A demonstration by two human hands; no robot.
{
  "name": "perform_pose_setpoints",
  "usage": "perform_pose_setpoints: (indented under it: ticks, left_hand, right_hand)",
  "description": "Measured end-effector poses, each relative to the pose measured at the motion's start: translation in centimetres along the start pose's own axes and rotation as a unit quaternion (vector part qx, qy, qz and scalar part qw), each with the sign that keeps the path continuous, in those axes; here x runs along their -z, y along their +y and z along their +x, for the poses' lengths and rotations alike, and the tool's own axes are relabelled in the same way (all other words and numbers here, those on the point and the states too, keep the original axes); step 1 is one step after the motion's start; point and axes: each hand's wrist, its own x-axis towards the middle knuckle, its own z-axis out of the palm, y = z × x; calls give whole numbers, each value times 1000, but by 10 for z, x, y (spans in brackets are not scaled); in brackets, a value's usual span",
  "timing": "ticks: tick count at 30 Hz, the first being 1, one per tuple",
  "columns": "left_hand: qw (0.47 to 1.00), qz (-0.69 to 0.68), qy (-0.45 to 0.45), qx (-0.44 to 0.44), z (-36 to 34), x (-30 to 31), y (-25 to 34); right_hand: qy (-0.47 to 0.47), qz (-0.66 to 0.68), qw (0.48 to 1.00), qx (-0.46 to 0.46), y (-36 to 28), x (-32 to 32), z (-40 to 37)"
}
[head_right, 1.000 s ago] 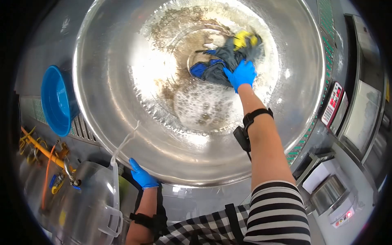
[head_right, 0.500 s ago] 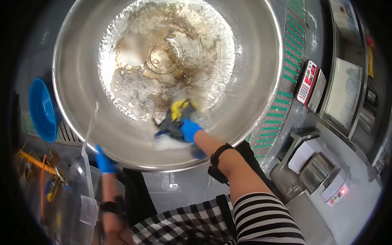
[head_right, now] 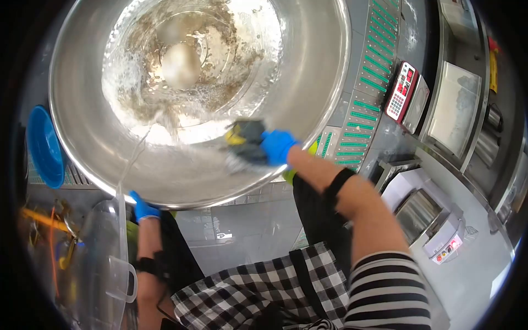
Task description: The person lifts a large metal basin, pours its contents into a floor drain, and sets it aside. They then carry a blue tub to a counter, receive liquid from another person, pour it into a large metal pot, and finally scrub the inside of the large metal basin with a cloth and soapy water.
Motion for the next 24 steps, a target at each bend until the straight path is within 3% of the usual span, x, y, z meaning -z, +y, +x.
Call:
perform_pose_setpoints:
  ticks: [2, 4, 5, 7, 9, 10, 11, 12, 15, 16, 18, 19, 21, 23, 24]
  left_hand:
    - [973, 169, -49, -149, 5, -22, 53]
    - [970, 170, -167, -40, 77, 14, 124]
    - [971, 169, -167, -41, 83, 14, 121]
    - [944, 191, -183, -196, 90, 9, 111]
    - [965, 195, -58, -165, 52, -9, 28]
    - [968, 83, -202, -121, 21, -23, -33]
    - [980, 8, -200, -22, -23, -45, -76]
    - [973, -47, -226, 26, -22, -46, -129]
    - [977, -132, -132, 101, -76, -93, -215]
    - [977, -132, -133, 103, -70, -91, -214]
    - [995, -73, -64, 25, -41, -81, -196]
    - [995, -43, -86, 4, -27, -68, -174]
    - [993, 25, -107, -33, -7, -48, -107]
    - [981, 46, -133, -133, 15, -46, -28]
    - [978, 158, -18, -135, 5, -52, 22]
  right_hand:
    - [28, -87, 994, -52, 50, 40, 0]
    - [124, -131, 976, -123, 84, 68, 3]
    - [160, -266, 949, -48, 105, 73, 6]
    - [136, -264, 953, -66, 111, 83, 16]
    - [120, -206, 966, -98, 108, 78, 20]
    - [55, -218, 972, -64, 104, 66, 30]
    - [32, -169, 983, -70, 87, 56, 35]
    - [7, -156, 987, -44, 68, 44, 39]
    - [23, -95, 995, 20, -5, 17, 38]
    - [27, -39, 999, 18, -25, 8, 38]
    - [62, 1, 998, 20, -50, 1, 24]
    - [101, 15, 994, 35, -53, -2, 21]
    - [144, 26, 988, 54, -49, 2, 13]
    - [135, 12, 989, 51, -30, 15, 3]
    - [125, -7, 991, 48, -16, 23, -1]
